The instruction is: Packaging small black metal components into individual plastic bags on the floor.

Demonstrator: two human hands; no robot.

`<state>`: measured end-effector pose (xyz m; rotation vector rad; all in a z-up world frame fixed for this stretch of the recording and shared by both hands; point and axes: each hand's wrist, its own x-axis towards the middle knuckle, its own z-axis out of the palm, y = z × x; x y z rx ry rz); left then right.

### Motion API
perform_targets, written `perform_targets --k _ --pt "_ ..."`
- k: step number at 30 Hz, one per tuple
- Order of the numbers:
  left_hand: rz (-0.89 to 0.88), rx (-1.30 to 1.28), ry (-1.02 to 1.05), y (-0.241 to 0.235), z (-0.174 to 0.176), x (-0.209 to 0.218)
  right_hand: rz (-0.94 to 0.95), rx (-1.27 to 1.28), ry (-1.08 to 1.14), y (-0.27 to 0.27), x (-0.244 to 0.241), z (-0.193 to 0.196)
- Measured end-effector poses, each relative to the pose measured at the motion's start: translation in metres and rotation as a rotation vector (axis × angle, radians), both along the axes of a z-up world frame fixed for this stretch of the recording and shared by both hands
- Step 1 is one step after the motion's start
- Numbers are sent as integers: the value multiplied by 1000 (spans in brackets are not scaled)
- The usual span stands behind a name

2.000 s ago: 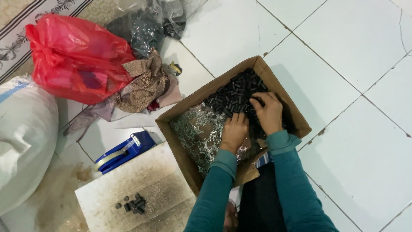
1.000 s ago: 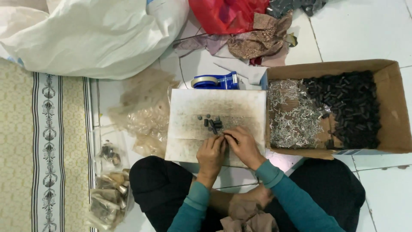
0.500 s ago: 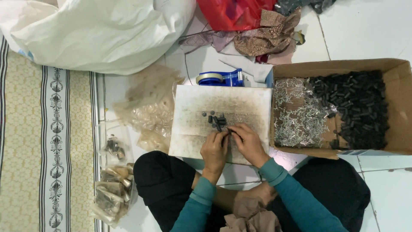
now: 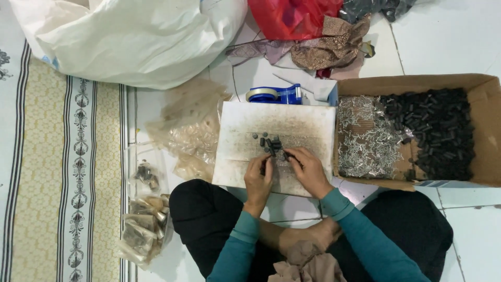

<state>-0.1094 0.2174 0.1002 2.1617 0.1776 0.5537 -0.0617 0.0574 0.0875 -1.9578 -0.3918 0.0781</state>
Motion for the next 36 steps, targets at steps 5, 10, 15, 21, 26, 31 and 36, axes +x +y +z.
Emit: perform_targets --k 5,10,15,21,26,31,36 --pt "12 -47 -36 5 -9 -2 2 -12 -31 -1 -2 -4" --pt "-27 -26 -64 5 -10 -6 -7 -29 -40 0 -7 -5" --pt "-68 -83 -77 7 -3 -9 -56 -35 -95 4 -11 -19" --pt "-100 -92 -74 10 1 -11 -95 -82 -168 11 -16 -21" --pt "-116 -116 -67 13 3 -12 -117 -108 -235 13 -14 -31" --pt "-137 -96 -74 16 -1 -13 -137 -129 -253 17 -15 -31" --pt "-177 -110 -77 19 9 -12 -168 -217 -289 20 -13 -36"
